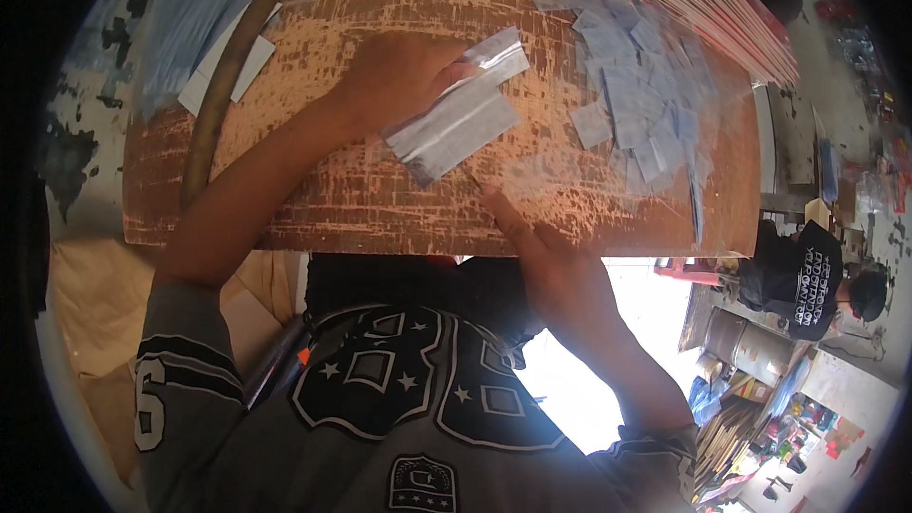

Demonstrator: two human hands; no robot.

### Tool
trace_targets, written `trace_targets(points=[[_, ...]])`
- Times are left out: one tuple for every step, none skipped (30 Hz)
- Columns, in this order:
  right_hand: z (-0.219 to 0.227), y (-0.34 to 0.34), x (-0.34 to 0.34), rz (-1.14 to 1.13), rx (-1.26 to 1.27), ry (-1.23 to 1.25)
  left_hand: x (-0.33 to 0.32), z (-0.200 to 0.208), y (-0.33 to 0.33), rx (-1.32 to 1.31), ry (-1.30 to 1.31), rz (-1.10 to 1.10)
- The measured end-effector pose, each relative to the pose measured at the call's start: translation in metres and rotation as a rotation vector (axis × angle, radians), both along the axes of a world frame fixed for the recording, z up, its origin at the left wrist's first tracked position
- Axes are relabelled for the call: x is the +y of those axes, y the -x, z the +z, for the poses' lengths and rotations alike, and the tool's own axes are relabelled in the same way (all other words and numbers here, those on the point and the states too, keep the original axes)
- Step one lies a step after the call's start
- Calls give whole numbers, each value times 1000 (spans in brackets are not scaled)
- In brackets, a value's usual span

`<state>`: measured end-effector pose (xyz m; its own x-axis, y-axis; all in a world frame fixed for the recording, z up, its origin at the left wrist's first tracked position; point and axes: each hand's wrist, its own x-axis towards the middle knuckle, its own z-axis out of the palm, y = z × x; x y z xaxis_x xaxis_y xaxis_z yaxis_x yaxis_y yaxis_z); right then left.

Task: The person cuts a stack of white rectangular sheets using a red utility knife and a wooden ruler on a wooden table. They align the ruler, slice the material, and then fold the cut pieces. The person repeats this process for multiple sheets, handling them one at a time.

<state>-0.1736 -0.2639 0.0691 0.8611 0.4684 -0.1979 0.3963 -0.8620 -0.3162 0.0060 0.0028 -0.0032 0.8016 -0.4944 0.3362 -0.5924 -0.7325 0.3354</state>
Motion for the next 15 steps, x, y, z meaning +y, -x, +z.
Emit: trace_targets(points=[[2,-3,-2,6,-1,-7,1,2,1,4,9,0],[4,-5,-2,13,-2,-15,1,3,2,9,17,1],[5,-6,-1,2,-24,-47,1,1,2,-2,40,-5],[7,-7,1,-8,-46,-79,1,-1,2,-14,64,-10],[7,-8,3,-17,-68,-111,1,-3,2,-25,87,-15],[6,-10,4,-40,-44,-130,0,-3,2,-17,71,-10],[5,-12,7,-62,-20,-149,0,-3,2,-8,55,-4],[2,-15,11,-78,-10,-178,0,-3,2,0,39,2],[0,-18,14,-97,0,-204,-1,-1,2,12,26,4],[-4,-20,18,-110,-4,-240,-1,1,2,23,13,6],[-8,-21,22,-123,-8,-277,-1,2,2,35,0,8],[-11,-22,24,-119,-5,-263,-1,1,2,24,9,5],[-13,-23,26,-115,-3,-249,-1,0,1,13,18,2],[-14,-24,28,-111,-1,-234,-1,-2,1,2,27,-2],[-14,-25,30,-109,0,-224,-1,-1,1,4,26,-1]])
